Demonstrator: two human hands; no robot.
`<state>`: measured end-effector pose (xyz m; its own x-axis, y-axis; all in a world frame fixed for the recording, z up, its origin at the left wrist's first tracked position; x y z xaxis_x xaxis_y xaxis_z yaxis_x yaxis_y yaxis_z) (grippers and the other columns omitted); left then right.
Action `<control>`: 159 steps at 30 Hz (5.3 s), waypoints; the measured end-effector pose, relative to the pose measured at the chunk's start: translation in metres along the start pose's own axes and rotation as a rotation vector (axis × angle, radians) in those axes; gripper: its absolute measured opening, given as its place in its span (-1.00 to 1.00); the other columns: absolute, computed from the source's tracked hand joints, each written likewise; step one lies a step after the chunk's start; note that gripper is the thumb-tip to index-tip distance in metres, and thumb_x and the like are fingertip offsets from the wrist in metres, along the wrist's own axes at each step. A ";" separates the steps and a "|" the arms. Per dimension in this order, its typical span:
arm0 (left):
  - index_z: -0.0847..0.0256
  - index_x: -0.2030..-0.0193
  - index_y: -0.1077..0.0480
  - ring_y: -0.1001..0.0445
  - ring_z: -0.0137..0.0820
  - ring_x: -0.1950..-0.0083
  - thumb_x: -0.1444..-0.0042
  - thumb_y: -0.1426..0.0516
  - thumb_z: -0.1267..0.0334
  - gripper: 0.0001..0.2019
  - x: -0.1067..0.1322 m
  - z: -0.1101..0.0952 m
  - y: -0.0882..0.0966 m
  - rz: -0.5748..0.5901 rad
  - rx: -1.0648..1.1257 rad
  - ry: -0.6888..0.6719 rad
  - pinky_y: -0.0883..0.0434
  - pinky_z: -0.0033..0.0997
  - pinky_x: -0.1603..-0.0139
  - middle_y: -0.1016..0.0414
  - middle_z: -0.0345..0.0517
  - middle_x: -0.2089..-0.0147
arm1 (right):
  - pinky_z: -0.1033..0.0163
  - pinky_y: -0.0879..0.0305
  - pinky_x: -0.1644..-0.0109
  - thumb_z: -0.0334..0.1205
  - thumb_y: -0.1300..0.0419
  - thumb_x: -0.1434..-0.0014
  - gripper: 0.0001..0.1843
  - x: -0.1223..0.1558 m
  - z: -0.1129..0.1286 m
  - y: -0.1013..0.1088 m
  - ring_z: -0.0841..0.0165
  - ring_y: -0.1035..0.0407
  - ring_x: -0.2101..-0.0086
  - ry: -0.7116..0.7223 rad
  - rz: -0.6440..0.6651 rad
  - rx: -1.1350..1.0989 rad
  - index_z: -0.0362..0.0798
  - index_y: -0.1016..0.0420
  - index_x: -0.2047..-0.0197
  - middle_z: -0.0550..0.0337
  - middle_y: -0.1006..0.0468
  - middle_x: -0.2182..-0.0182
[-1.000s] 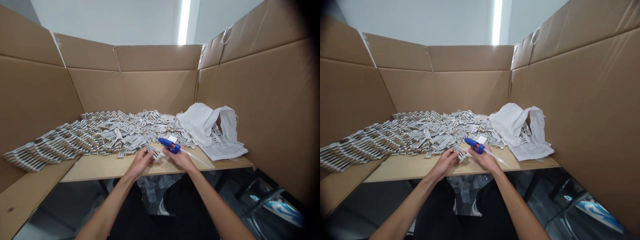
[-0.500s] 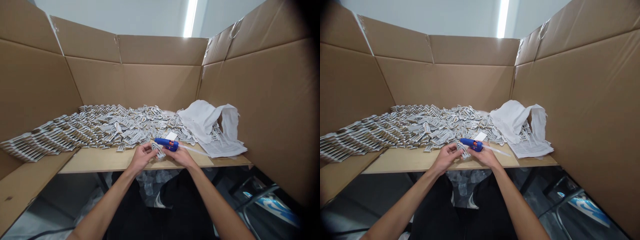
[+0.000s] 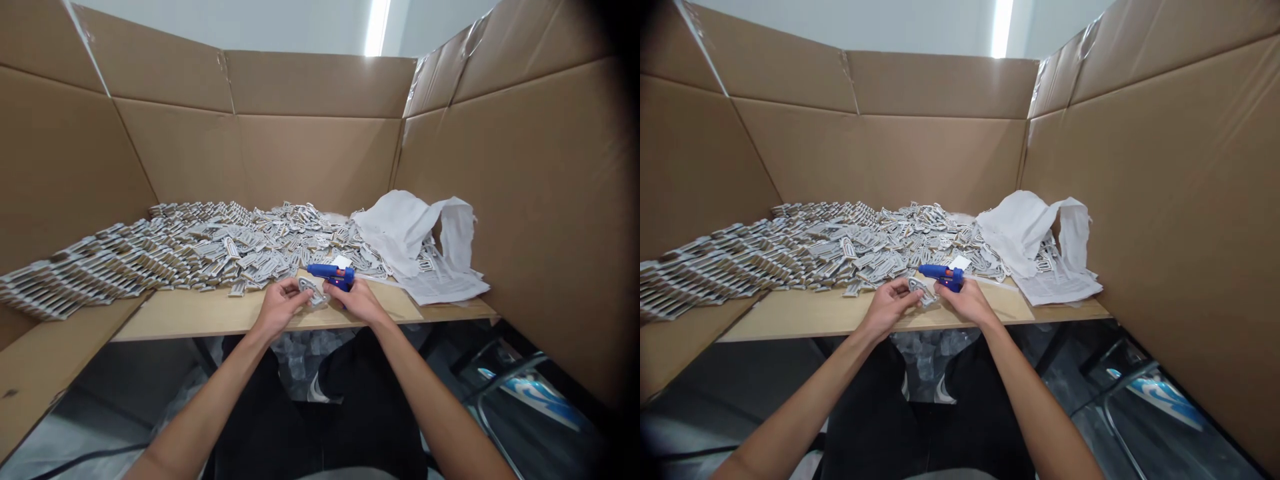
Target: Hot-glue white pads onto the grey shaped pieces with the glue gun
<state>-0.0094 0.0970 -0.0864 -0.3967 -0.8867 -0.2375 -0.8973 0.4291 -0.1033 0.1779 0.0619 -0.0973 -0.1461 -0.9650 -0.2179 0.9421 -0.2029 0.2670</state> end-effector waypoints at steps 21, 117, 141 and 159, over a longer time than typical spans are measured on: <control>0.24 -0.03 -0.38 -0.62 -0.21 0.03 -0.02 -0.42 0.03 -0.46 -0.002 0.009 0.001 0.021 0.134 -0.032 -0.54 -0.09 -0.16 -0.61 0.00 0.08 | 0.25 -0.43 0.12 -0.15 -0.25 -0.09 -0.65 0.005 0.023 -0.015 0.24 -0.54 0.21 0.019 -0.091 0.055 -0.10 -0.68 0.10 0.17 -0.69 0.22; 0.19 0.28 -0.36 -0.47 -0.43 0.33 0.07 -0.31 0.23 -0.74 -0.001 0.008 0.000 -0.076 0.000 -0.028 -0.39 -0.55 0.41 -0.44 -0.23 0.30 | 0.24 -0.11 0.39 0.29 -0.26 -0.19 -0.46 0.028 0.025 0.000 0.37 -0.15 0.49 0.223 0.021 0.309 -0.01 -0.29 0.45 0.27 -0.30 0.54; 0.23 0.33 -0.36 -0.39 -0.45 0.36 -0.03 -0.36 0.03 -0.65 -0.009 0.013 0.017 -0.138 -0.016 -0.063 -0.34 -0.49 0.36 -0.42 -0.19 0.39 | 0.24 -0.25 0.28 0.21 -0.18 -0.33 -0.54 0.033 0.034 0.014 0.32 -0.35 0.46 0.395 -0.295 0.391 -0.02 -0.43 0.36 0.22 -0.43 0.51; 0.19 0.46 -0.29 -0.30 -0.50 0.53 -0.05 -0.32 0.02 -0.64 -0.008 0.001 0.023 -0.154 -0.056 -0.080 -0.25 -0.48 0.47 -0.29 -0.30 0.54 | 0.32 -0.25 0.47 0.39 -0.16 -0.23 -0.38 0.021 0.005 0.015 0.38 -0.35 0.54 0.081 -0.030 0.025 -0.07 -0.51 0.38 0.16 -0.47 0.56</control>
<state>-0.0262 0.1143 -0.0876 -0.2386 -0.9237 -0.2996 -0.9566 0.2768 -0.0915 0.1878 0.0378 -0.0933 -0.1478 -0.9421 -0.3010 0.9296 -0.2362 0.2828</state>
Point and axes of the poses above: each hand's wrist, its own x-axis away from the middle knuckle, its own y-axis out of the back of the hand, z = x × y, the point moved 6 cm from there along -x, towards the middle knuckle
